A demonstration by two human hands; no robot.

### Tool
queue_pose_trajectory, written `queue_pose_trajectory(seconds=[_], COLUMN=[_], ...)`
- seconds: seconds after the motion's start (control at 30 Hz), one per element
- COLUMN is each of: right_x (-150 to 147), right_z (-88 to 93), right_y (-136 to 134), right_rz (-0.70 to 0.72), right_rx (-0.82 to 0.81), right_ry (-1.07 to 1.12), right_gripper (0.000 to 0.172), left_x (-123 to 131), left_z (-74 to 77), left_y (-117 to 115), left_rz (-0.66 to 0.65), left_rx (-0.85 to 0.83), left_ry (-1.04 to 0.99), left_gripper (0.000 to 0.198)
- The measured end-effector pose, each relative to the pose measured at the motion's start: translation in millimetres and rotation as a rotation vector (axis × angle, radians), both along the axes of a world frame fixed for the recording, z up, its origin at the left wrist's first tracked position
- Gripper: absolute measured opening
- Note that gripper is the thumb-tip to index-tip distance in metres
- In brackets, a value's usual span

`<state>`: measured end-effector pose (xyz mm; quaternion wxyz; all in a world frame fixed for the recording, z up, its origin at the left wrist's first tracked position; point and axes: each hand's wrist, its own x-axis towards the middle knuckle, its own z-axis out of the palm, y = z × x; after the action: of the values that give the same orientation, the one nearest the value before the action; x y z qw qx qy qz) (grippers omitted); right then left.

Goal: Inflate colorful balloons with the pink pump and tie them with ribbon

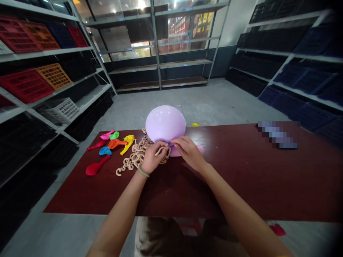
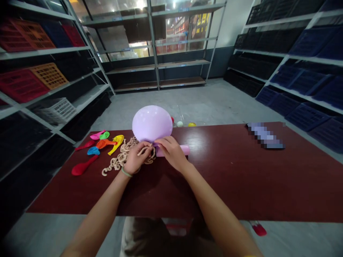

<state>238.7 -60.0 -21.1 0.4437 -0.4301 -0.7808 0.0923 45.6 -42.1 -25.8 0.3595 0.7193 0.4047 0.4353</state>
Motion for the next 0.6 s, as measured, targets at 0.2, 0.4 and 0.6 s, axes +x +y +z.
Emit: queue_pose_trajectory(seconds=[0.2, 0.4, 0.6], right_x=[-1.7, 1.4, 0.1], right_z=[-7.5, -8.6, -9.8], right_y=[-7.0, -7.9, -5.5], right_rz=[-0.04, -0.063, -0.097], right_rx=[0.126, 0.245, 0.299], right_ry=[-0.137, -0.269, -0.306], right_gripper=[0.025, 0.022, 0.018], left_x=[0.3, -1.0, 0.2], left_z=[-1.8, -6.7, -1.9], left_y=[-2.3, -0.9, -1.9], left_rz=[-0.088, -0.114, -0.146], left_rx=[0.261, 0.362, 0.383], left_ry=[0.302, 0.374, 0.372], left_gripper=[0.01, 0.008, 0.007])
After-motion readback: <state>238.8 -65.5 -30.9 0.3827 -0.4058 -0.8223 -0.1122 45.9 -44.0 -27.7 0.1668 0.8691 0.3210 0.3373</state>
